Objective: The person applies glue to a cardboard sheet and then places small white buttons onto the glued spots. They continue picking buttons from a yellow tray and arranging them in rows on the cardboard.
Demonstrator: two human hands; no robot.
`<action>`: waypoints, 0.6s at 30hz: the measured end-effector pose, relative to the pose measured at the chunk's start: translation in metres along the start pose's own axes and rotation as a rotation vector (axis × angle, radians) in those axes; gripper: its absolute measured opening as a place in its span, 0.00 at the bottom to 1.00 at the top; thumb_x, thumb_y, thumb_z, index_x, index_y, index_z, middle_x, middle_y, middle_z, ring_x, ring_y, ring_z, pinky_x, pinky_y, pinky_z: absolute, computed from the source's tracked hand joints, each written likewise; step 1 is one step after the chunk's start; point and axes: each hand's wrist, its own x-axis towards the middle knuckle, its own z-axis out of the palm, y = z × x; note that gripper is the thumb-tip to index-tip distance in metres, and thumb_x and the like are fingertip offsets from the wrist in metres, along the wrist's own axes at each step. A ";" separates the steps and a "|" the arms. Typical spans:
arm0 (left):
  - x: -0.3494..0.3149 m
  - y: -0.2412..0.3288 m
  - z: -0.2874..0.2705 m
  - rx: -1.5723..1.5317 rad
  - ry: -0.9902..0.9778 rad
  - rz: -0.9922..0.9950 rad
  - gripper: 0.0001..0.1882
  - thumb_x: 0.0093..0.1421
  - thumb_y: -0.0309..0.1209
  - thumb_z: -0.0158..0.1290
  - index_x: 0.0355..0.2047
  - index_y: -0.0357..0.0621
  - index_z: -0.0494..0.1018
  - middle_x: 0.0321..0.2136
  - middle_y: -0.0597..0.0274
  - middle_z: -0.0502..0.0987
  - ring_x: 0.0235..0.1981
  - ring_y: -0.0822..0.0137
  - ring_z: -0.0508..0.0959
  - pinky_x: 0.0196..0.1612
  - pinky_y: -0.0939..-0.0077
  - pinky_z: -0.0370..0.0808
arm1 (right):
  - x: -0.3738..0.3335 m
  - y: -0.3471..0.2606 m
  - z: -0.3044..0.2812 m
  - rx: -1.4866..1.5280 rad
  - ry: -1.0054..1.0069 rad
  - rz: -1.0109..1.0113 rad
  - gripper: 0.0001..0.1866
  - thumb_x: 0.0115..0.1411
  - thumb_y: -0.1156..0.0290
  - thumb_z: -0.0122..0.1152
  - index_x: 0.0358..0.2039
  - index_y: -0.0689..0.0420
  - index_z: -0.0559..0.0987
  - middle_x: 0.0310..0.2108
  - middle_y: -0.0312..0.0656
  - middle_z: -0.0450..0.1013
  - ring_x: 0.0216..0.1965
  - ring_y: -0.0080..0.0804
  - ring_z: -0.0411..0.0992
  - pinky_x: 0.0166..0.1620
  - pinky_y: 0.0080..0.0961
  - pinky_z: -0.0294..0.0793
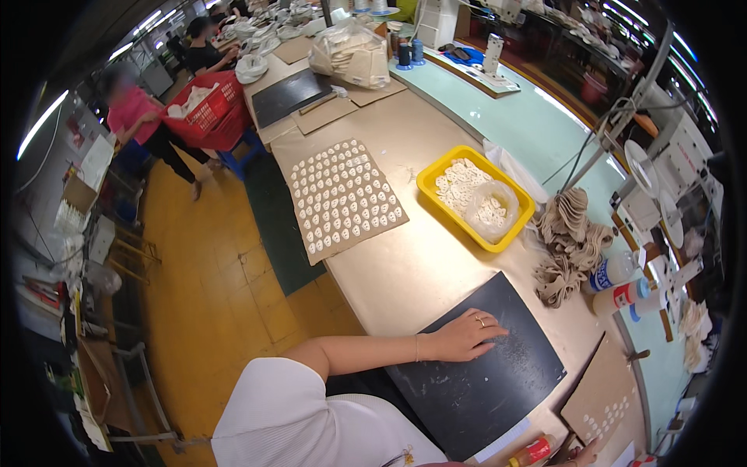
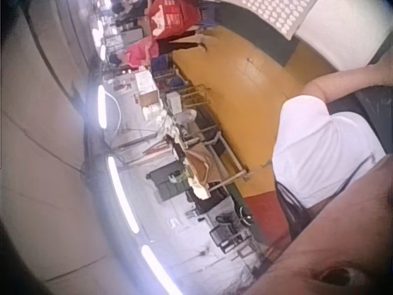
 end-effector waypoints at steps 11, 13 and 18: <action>0.003 -0.001 0.003 -0.128 0.009 -0.062 0.18 0.61 0.32 0.49 0.51 0.43 0.69 0.44 0.54 0.72 0.50 0.57 0.70 0.56 0.63 0.62 | -0.002 -0.032 0.003 0.806 -0.039 -0.051 0.17 0.62 0.54 0.52 0.41 0.54 0.73 0.38 0.44 0.72 0.40 0.34 0.71 0.41 0.32 0.74; 0.009 0.015 -0.024 -0.362 -0.042 -0.178 0.17 0.62 0.32 0.48 0.51 0.43 0.69 0.44 0.55 0.72 0.49 0.58 0.71 0.55 0.62 0.64 | -0.005 -0.031 -0.010 1.074 -0.051 -0.115 0.15 0.62 0.54 0.53 0.39 0.53 0.74 0.37 0.42 0.73 0.40 0.33 0.72 0.41 0.31 0.74; 0.019 0.082 -0.153 -0.388 0.361 0.159 0.16 0.64 0.30 0.46 0.52 0.43 0.68 0.43 0.54 0.75 0.47 0.59 0.74 0.51 0.64 0.69 | -0.082 -0.077 -0.057 0.848 0.275 -0.474 0.14 0.62 0.63 0.53 0.42 0.60 0.76 0.38 0.45 0.73 0.43 0.36 0.70 0.44 0.30 0.72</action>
